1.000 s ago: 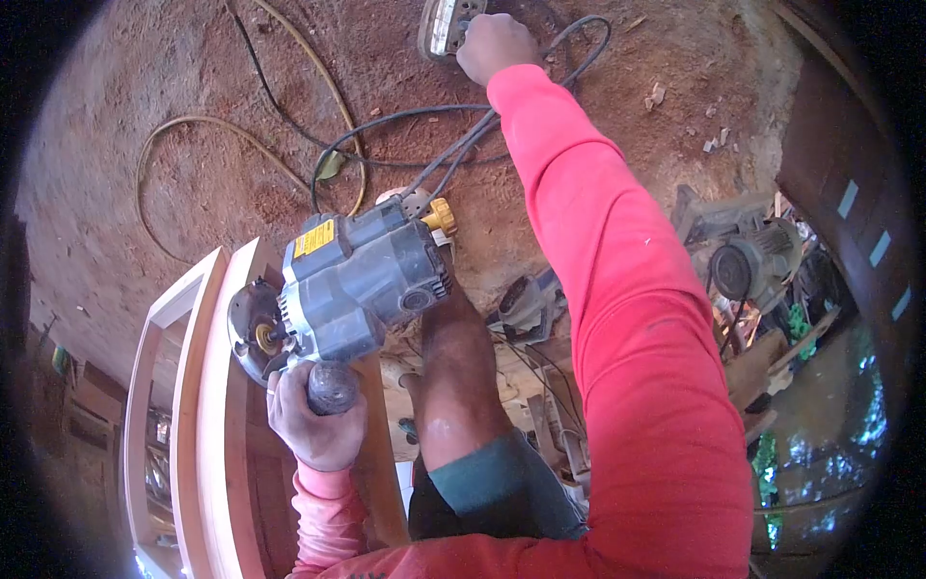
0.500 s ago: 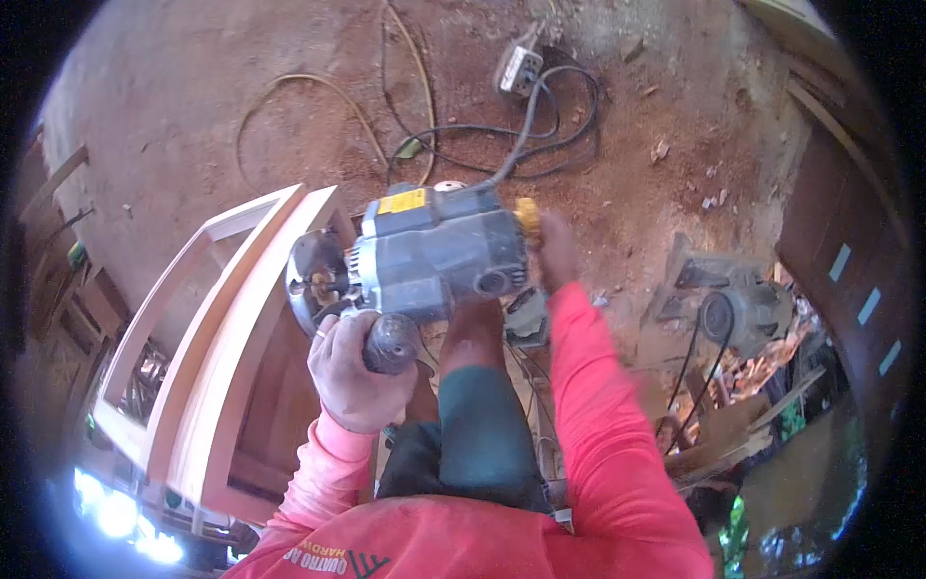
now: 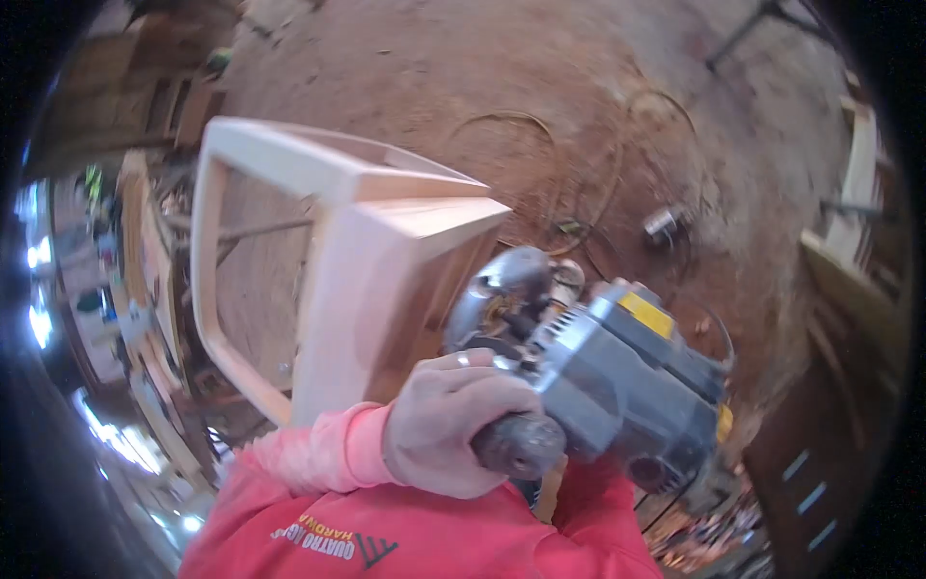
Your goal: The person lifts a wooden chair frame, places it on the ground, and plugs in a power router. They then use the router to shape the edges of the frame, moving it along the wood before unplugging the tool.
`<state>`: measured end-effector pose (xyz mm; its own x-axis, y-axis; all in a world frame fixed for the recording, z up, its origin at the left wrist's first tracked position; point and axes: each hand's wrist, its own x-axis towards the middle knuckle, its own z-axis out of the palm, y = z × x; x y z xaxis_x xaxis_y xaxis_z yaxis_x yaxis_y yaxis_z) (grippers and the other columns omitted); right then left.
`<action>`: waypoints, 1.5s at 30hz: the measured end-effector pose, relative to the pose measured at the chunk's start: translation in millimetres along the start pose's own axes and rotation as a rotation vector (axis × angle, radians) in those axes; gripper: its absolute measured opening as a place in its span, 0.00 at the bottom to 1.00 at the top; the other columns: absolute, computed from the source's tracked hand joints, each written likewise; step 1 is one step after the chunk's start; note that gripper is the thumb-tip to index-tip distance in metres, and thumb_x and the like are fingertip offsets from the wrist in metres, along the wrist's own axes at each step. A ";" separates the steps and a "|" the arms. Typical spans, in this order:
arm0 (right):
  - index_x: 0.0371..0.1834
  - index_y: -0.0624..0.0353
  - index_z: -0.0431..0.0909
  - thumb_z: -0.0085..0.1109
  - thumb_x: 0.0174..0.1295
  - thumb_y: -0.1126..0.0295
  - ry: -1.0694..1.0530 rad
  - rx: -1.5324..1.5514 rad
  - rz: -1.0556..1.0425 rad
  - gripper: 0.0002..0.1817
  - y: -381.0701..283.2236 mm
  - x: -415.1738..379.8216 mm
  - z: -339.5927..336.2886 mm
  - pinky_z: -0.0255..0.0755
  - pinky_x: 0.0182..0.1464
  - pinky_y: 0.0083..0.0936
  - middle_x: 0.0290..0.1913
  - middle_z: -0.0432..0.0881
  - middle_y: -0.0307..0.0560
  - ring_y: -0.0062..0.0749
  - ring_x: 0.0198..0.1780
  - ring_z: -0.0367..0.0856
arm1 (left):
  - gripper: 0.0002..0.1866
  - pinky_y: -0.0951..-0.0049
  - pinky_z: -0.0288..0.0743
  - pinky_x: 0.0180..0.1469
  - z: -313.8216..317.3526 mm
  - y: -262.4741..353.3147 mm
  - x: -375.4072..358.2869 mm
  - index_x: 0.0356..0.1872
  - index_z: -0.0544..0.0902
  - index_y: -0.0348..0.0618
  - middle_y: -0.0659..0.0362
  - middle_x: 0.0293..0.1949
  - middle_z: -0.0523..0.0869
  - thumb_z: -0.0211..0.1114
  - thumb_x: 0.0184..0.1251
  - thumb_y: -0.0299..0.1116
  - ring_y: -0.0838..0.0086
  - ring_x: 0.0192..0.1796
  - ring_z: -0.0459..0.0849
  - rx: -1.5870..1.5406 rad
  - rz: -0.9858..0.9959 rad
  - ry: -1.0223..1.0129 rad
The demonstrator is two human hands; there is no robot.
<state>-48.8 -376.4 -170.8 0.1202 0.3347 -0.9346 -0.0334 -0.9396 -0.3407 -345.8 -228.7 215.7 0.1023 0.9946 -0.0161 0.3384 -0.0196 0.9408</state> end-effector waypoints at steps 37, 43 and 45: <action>0.58 0.63 0.76 0.48 0.78 0.56 -1.036 -0.343 -1.167 0.21 -82.1 -469.5 638.1 0.80 0.39 0.28 0.44 0.83 0.47 0.28 0.41 0.85 | 0.17 0.78 0.68 0.26 -462.0 -121.0 -517.1 0.44 0.85 0.37 0.62 0.32 0.85 0.67 0.50 0.28 0.80 0.27 0.80 -0.522 0.013 1.411; 0.48 0.67 0.81 0.51 0.75 0.71 -1.292 -0.565 -1.390 0.11 -53.1 -477.0 665.1 0.75 0.30 0.23 0.44 0.83 0.48 0.28 0.32 0.83 | 0.15 0.74 0.69 0.35 -451.3 -186.7 -590.1 0.38 0.87 0.37 0.56 0.36 0.91 0.60 0.64 0.39 0.71 0.33 0.85 -0.521 0.018 1.414; 0.46 0.65 0.80 0.48 0.79 0.63 -1.338 -0.496 -1.099 0.15 -34.7 -494.0 663.7 0.70 0.20 0.17 0.36 0.84 0.43 0.21 0.21 0.79 | 0.15 0.74 0.70 0.35 -443.4 -184.3 -597.7 0.38 0.87 0.38 0.56 0.36 0.91 0.58 0.65 0.39 0.71 0.33 0.86 -0.536 0.042 1.430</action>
<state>-765.6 -461.2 235.2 -0.9273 0.3437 0.1486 -0.1999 -0.1189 -0.9726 -884.1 -774.5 202.1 -0.9641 0.2613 0.0470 -0.0418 -0.3243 0.9450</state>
